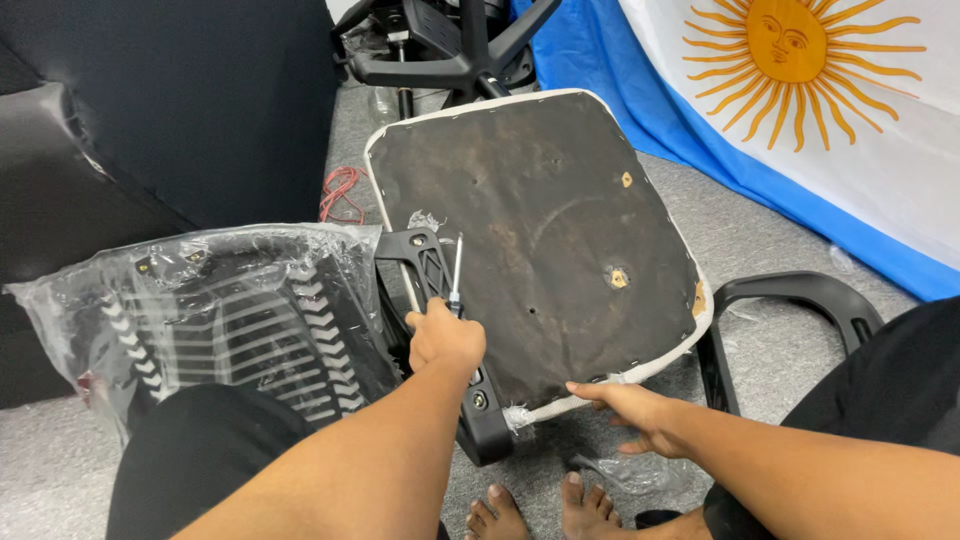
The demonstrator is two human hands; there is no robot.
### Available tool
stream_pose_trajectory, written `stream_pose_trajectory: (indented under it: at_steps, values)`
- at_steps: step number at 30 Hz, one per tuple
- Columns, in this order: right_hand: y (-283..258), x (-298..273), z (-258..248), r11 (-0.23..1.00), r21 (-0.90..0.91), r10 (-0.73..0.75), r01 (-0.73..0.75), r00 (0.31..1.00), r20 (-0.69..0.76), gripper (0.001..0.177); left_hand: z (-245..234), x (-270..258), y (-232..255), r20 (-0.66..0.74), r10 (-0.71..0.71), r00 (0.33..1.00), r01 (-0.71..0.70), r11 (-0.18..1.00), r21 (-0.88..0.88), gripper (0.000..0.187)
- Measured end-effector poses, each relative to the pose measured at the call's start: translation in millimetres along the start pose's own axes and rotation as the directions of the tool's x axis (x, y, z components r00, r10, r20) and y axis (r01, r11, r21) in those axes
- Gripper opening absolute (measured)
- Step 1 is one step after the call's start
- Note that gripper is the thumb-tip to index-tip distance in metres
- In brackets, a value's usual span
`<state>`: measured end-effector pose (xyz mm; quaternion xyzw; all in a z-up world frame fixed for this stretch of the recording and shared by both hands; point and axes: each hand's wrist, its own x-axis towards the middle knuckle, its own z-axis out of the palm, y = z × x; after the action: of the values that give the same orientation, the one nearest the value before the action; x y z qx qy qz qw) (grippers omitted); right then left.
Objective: The person attaches two black plastic side brackets to the underside of an office chair seat using a screwdriver and screws. They align the brackets, insert screws, and tighten them to secure the parts.
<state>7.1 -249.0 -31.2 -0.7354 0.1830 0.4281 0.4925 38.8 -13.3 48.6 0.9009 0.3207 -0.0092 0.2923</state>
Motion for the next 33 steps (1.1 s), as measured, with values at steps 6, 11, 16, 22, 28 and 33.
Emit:
stream_pose_trajectory:
  at_steps: [6, 11, 16, 22, 28, 33]
  values:
    - [9.3, -3.4, 0.2, 0.992, 0.127, 0.009, -0.021, 0.996, 0.091, 0.098, -3.8, -16.7, -6.1, 0.138, 0.002, 0.990, -0.023, 0.988, 0.153, 0.099]
    - [8.2, -3.2, -1.4, 0.985, 0.171, 0.005, -0.028, 0.992, 0.130, 0.097, -12.3, -30.3, -4.4, 0.168, 0.173, 0.971, -0.230, 0.868, 0.440, 0.109]
    - [14.3, 8.7, -16.9, 0.997, 0.074, -0.008, 0.014, 0.997, -0.076, 0.070, -17.0, -17.8, 1.2, 0.288, 0.104, 0.952, -0.246, 0.818, 0.520, 0.110]
    - [20.4, 27.6, -54.9, 0.834, 0.517, 0.111, 0.192, 0.860, -0.498, 0.064, -21.6, 25.8, -3.9, 0.278, 0.015, 0.960, -0.153, 0.862, 0.483, 0.111]
    - [-2.9, 16.1, -61.8, 0.376, 0.886, -0.140, 0.272, 0.962, -0.236, 0.100, -34.5, 51.1, -5.4, 0.282, -0.043, 0.958, -0.095, 0.885, 0.456, 0.102]
    - [-24.5, -15.5, -45.1, 0.392, 0.869, -0.170, 0.300, 0.953, -0.252, 0.099, -49.5, 35.8, -10.5, 0.128, -0.072, 0.989, 0.028, 0.948, 0.316, 0.106]
